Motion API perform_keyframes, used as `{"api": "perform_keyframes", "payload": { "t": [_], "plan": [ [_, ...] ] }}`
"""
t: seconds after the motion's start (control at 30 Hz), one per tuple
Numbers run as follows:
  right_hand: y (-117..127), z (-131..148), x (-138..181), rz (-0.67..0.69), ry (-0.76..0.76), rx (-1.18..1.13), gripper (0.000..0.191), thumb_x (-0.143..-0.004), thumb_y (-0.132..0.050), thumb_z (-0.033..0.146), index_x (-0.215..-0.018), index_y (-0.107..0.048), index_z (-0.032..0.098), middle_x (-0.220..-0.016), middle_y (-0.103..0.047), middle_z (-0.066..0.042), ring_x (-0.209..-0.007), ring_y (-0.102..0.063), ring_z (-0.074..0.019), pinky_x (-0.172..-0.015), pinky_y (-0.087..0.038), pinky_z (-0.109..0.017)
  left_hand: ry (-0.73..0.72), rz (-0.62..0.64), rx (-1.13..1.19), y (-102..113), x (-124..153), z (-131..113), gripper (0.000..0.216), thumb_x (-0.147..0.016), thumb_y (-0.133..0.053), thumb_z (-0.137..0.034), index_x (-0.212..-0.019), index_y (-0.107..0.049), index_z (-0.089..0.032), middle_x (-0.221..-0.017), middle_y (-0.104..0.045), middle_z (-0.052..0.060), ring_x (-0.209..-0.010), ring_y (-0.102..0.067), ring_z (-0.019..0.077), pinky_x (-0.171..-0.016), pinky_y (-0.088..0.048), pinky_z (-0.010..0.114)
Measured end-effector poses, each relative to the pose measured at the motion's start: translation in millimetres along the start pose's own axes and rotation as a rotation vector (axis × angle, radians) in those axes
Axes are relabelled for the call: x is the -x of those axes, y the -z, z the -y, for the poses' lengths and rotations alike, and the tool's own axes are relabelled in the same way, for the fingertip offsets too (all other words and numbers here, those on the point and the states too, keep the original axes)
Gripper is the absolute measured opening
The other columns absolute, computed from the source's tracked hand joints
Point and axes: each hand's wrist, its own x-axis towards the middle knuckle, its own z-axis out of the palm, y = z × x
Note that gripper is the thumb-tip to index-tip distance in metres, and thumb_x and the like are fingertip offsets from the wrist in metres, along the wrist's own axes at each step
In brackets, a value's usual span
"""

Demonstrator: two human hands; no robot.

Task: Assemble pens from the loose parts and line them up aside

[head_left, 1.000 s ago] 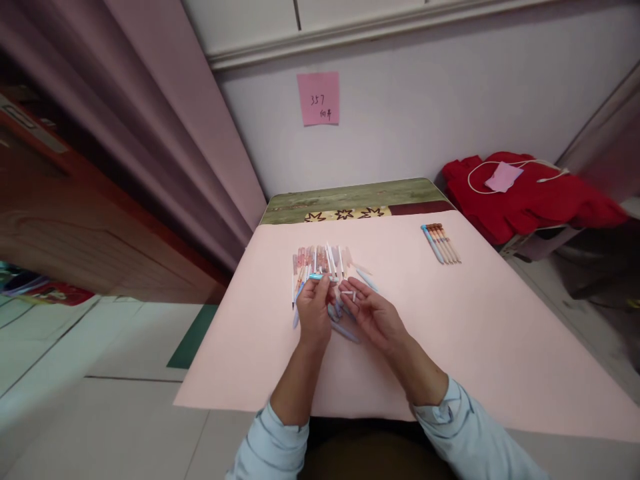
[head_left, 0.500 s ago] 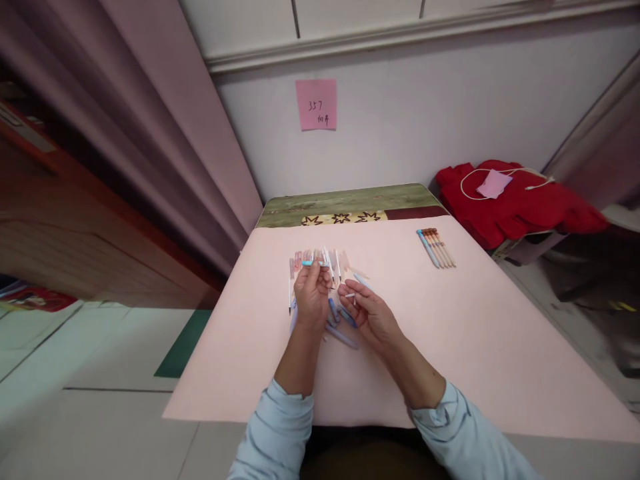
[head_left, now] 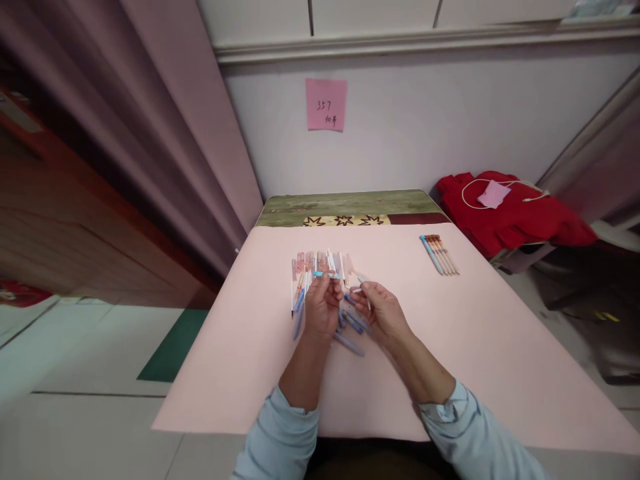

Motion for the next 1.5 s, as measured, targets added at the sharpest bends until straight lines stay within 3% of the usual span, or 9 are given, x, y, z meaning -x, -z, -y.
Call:
{"api": "perform_keyframes", "payload": {
  "t": [0.07,0.13,0.23,0.3,0.47,0.6,1.0,1.27,1.5],
  "plan": [
    [-3.9,7.7,-7.0,-0.027,0.025,-0.011,0.033,-0.063,-0.086,0.037,-0.077,-0.064,0.018,-0.076,-0.070,-0.001,-0.058,-0.063,-0.0083,-0.042,-0.048,-0.013,0.024,-0.008,0.046,-0.4,0.4,0.5,0.022,-0.075,-0.076,-0.028,-0.080,-0.062,-0.012,-0.069,-0.062,-0.001,-0.056,-0.054,0.0051,-0.049,-0.040,0.017],
    [-8.5,12.7,-13.6,-0.042,0.068,-0.017,0.034,-0.061,-0.087,0.037,-0.076,-0.063,0.018,-0.069,-0.065,0.003,-0.046,-0.050,-0.0031,-0.032,-0.034,-0.010,0.052,-0.024,0.074,-1.0,1.3,1.1,0.021,-0.073,-0.077,-0.027,-0.079,-0.063,-0.012,-0.070,-0.063,0.000,-0.057,-0.055,0.0052,-0.050,-0.041,0.016],
    [-14.9,11.7,-18.6,-0.048,0.149,0.038,0.035,-0.061,-0.086,0.038,-0.076,-0.062,0.017,-0.063,-0.059,0.007,-0.037,-0.030,0.0005,-0.029,-0.019,-0.012,0.091,-0.045,0.068,-2.0,3.2,2.6,0.020,-0.073,-0.078,-0.025,-0.079,-0.063,-0.012,-0.072,-0.066,0.001,-0.059,-0.057,0.0056,-0.052,-0.044,0.016],
    [-17.5,7.4,-18.0,-0.067,0.220,0.103,0.034,-0.062,-0.084,0.039,-0.079,-0.064,0.016,-0.063,-0.060,0.006,-0.038,-0.032,-0.0005,-0.032,-0.023,-0.014,0.109,-0.050,0.056,-2.7,4.0,3.7,0.020,-0.072,-0.078,-0.024,-0.080,-0.065,-0.012,-0.074,-0.067,0.002,-0.059,-0.058,0.0058,-0.053,-0.045,0.016],
    [-14.5,2.9,-12.6,-0.065,0.429,0.304,0.032,-0.069,-0.079,0.038,-0.091,-0.069,0.016,-0.074,-0.067,-0.001,-0.062,-0.058,-0.0104,-0.057,-0.048,-0.022,0.156,-0.078,0.095,-4.5,4.1,5.0,0.018,-0.071,-0.078,-0.023,-0.078,-0.065,-0.012,-0.073,-0.068,0.002,-0.058,-0.058,0.0057,-0.052,-0.047,0.015],
    [-7.6,5.9,-11.3,-0.112,0.576,0.403,0.035,-0.072,-0.077,0.036,-0.100,-0.066,0.017,-0.084,-0.069,-0.004,-0.075,-0.064,-0.0145,-0.070,-0.052,-0.028,0.202,-0.074,0.107,-6.4,6.1,7.0,0.018,-0.072,-0.078,-0.023,-0.078,-0.067,-0.011,-0.073,-0.068,0.003,-0.058,-0.059,0.0058,-0.052,-0.048,0.014],
    [-7.1,6.2,-5.1,-0.117,0.709,0.466,0.032,-0.077,-0.073,0.033,-0.103,-0.062,0.018,-0.090,-0.072,-0.007,-0.077,-0.067,-0.0156,-0.069,-0.053,-0.028,0.244,-0.053,0.112,-4.9,7.2,11.8,0.016,-0.073,-0.078,-0.020,-0.080,-0.068,-0.009,-0.076,-0.070,0.004,-0.059,-0.061,0.0058,-0.053,-0.050,0.014],
    [-7.2,1.7,-0.9,-0.126,0.741,0.644,0.029,-0.082,-0.068,0.036,-0.106,-0.063,0.020,-0.093,-0.072,-0.006,-0.056,-0.058,-0.0102,-0.057,-0.049,-0.025,0.262,-0.042,0.144,-2.3,6.5,14.1,0.014,-0.075,-0.076,-0.020,-0.081,-0.068,-0.010,-0.075,-0.070,0.004,-0.059,-0.061,0.0058,-0.055,-0.050,0.014],
    [-5.5,-1.0,1.0,-0.167,0.864,0.855,0.024,-0.086,-0.062,0.033,-0.108,-0.066,0.022,-0.089,-0.073,-0.004,-0.060,-0.062,-0.0135,-0.062,-0.050,-0.027,0.275,-0.021,0.173,-1.5,7.5,15.6,0.014,-0.076,-0.075,-0.019,-0.083,-0.069,-0.009,-0.076,-0.070,0.005,-0.061,-0.062,0.0062,-0.058,-0.051,0.014]
  ]
}}
